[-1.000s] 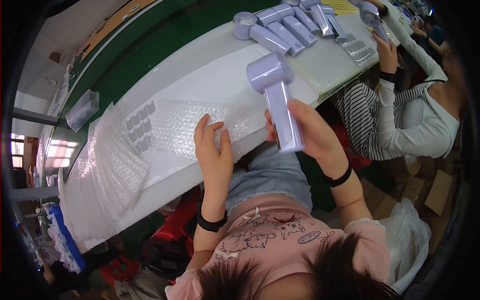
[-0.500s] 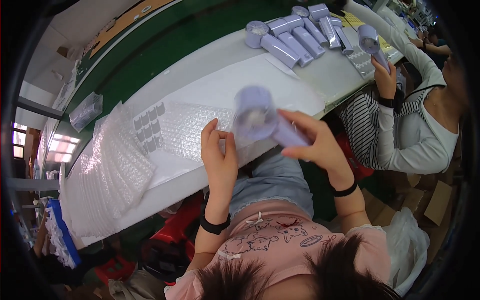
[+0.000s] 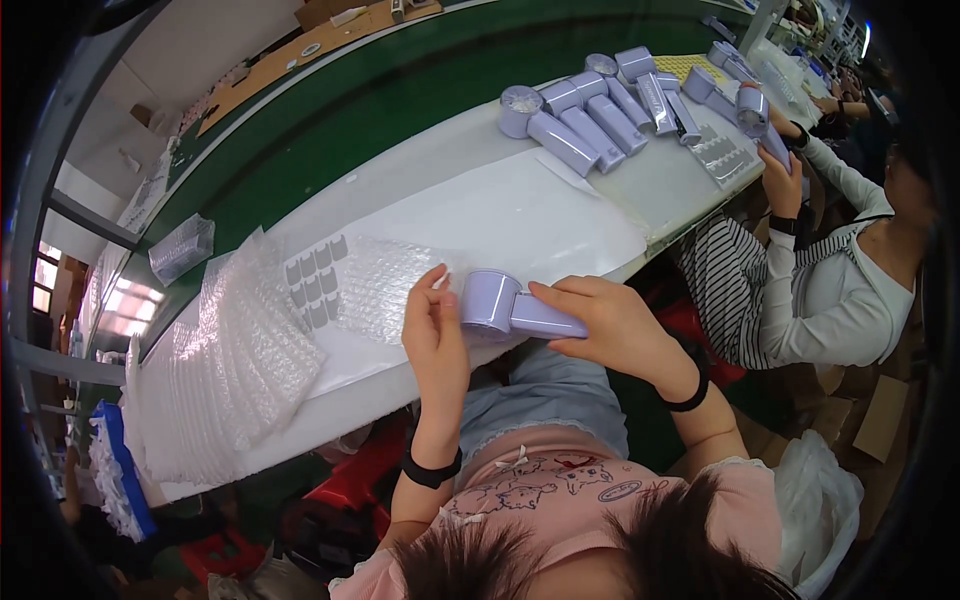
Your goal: Packaging small purple handheld fans into bubble wrap bags and placing them in boxes at an assembly line station.
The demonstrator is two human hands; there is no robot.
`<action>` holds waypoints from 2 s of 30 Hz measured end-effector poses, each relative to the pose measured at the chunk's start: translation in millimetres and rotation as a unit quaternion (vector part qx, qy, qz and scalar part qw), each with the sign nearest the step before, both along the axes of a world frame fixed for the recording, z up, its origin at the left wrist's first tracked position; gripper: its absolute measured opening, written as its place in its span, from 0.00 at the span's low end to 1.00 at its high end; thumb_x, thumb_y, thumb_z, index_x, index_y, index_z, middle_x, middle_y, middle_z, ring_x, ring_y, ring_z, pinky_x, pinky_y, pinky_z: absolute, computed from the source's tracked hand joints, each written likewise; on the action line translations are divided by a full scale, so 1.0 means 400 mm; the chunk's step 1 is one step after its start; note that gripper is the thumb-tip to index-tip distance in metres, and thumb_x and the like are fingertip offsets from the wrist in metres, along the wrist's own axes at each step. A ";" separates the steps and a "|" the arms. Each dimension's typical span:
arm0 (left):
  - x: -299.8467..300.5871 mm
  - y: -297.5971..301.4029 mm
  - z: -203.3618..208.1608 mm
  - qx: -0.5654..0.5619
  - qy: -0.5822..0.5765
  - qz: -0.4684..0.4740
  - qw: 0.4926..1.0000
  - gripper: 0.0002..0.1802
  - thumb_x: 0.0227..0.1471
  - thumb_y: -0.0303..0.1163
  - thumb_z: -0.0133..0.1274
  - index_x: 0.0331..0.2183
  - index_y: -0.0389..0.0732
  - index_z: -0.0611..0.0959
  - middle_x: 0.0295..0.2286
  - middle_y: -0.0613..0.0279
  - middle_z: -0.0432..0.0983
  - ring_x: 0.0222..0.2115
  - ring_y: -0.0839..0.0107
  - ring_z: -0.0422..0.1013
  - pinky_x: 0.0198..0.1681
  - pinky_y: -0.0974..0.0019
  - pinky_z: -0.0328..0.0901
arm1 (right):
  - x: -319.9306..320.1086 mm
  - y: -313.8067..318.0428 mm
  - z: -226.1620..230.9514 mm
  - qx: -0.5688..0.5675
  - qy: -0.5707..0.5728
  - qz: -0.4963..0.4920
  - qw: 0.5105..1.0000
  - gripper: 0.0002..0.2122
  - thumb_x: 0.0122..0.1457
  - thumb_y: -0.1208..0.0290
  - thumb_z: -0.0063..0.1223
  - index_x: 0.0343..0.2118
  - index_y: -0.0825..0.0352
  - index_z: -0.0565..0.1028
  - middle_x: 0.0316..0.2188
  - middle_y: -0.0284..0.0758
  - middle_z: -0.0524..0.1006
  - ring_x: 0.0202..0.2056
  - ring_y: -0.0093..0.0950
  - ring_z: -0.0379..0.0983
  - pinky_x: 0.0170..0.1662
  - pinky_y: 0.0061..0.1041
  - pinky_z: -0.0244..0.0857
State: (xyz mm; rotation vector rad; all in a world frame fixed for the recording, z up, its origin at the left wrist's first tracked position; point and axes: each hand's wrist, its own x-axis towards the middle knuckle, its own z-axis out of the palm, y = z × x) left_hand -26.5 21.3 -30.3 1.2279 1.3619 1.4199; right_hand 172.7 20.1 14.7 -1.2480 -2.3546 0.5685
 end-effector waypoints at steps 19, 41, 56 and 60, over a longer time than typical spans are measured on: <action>0.059 -0.046 0.034 0.063 -0.108 -0.071 0.990 0.32 0.40 0.29 0.58 0.48 0.33 0.67 0.45 0.53 0.62 0.47 0.61 0.59 0.50 0.63 0.55 | -0.053 0.006 -0.013 -0.066 0.345 -0.140 0.926 0.06 0.51 0.73 0.48 0.24 0.71 0.69 0.20 0.32 0.68 0.24 0.19 0.66 0.28 0.19 0.61; 0.074 -0.049 0.005 0.266 0.265 -0.044 0.926 0.24 0.40 0.27 0.57 0.43 0.40 0.74 0.45 0.49 0.63 0.46 0.54 0.61 0.49 0.60 0.57 | -0.015 0.052 -0.052 -0.161 0.390 -0.054 0.905 0.07 0.48 0.74 0.53 0.29 0.70 0.73 0.22 0.32 0.73 0.25 0.18 0.68 0.27 0.18 0.63; 0.069 -0.038 -0.006 0.243 0.217 -0.104 0.940 0.22 0.37 0.25 0.57 0.41 0.41 0.77 0.44 0.51 0.65 0.43 0.57 0.65 0.46 0.63 0.61 | -0.037 0.032 -0.095 -0.269 0.544 -0.010 0.794 0.03 0.50 0.77 0.50 0.25 0.70 0.70 0.24 0.27 0.70 0.28 0.15 0.65 0.34 0.14 0.59; 0.069 -0.051 0.028 0.209 0.268 -0.077 0.937 0.25 0.36 0.27 0.57 0.42 0.38 0.76 0.43 0.50 0.65 0.41 0.57 0.67 0.43 0.63 0.62 | -0.064 0.025 -0.098 -0.282 0.548 -0.032 0.787 0.03 0.51 0.77 0.49 0.27 0.69 0.70 0.27 0.28 0.69 0.33 0.16 0.64 0.38 0.16 0.58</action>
